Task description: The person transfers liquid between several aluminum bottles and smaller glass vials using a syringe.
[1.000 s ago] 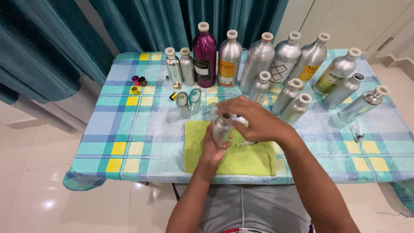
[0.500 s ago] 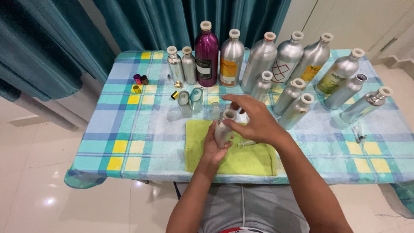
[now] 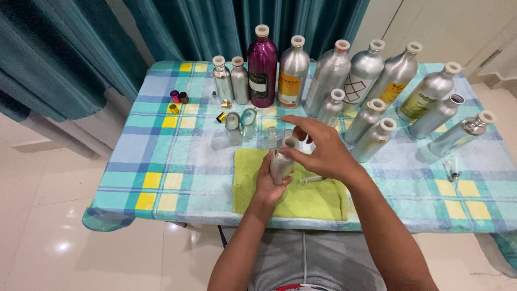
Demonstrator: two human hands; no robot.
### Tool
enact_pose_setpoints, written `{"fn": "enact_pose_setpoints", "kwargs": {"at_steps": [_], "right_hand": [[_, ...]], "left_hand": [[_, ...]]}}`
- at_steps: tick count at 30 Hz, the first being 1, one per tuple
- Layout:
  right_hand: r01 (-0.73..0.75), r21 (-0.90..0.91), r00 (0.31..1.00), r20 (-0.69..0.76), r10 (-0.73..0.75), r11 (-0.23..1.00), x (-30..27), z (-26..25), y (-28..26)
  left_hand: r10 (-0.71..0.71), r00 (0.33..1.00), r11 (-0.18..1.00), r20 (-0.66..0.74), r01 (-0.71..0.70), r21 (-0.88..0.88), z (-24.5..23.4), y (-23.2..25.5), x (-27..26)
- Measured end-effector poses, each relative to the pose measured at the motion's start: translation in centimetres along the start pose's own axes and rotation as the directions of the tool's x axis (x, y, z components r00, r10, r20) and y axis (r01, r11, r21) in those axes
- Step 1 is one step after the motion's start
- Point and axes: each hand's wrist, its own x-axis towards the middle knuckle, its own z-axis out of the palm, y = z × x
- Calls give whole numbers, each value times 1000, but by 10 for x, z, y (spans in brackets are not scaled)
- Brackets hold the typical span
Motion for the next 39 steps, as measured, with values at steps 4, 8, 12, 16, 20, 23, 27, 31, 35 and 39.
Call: {"fn": "enact_pose_setpoints", "kwargs": {"at_steps": [4,8,12,16,20,23,27,31,35,39], "right_hand": [[29,150,998,50,-37,988,4,-7,-12],[43,188,997,55,-54,981,3,-6,-10],[83,110,996,27,-86,990,4,-8,-11],[46,14,999,12,-46,999,2,-7,-7],[52,55,998,42,-54,997,5,-12,-18],[50,21,998,36,-51,999,5,-12,-19],[74,131,995,63,-83,989,4,-11,-7],[77,234,991,86,-100,969,5,-12,-5],[96,276,991,62,-117,956,6,-14,-7],[108,226,990,-112,-84,968,3,-19,5]], "left_hand": [[7,1000,1000,-23,-7,4,8,2,-4],[4,1000,1000,-19,-4,-7,11,3,-6],[-5,1000,1000,-20,5,-19,3,0,-1],[-11,999,1000,-31,11,-2,2,0,-1],[-1,999,1000,-35,1,-11,-1,0,4],[-5,999,1000,-36,4,-9,3,2,-2],[-11,999,1000,-52,11,-3,1,-1,1],[-2,998,1000,-58,2,-6,6,0,-2],[-6,997,1000,-72,5,-20,2,-1,-1],[13,997,1000,-81,-13,-8,7,0,-5]]}}
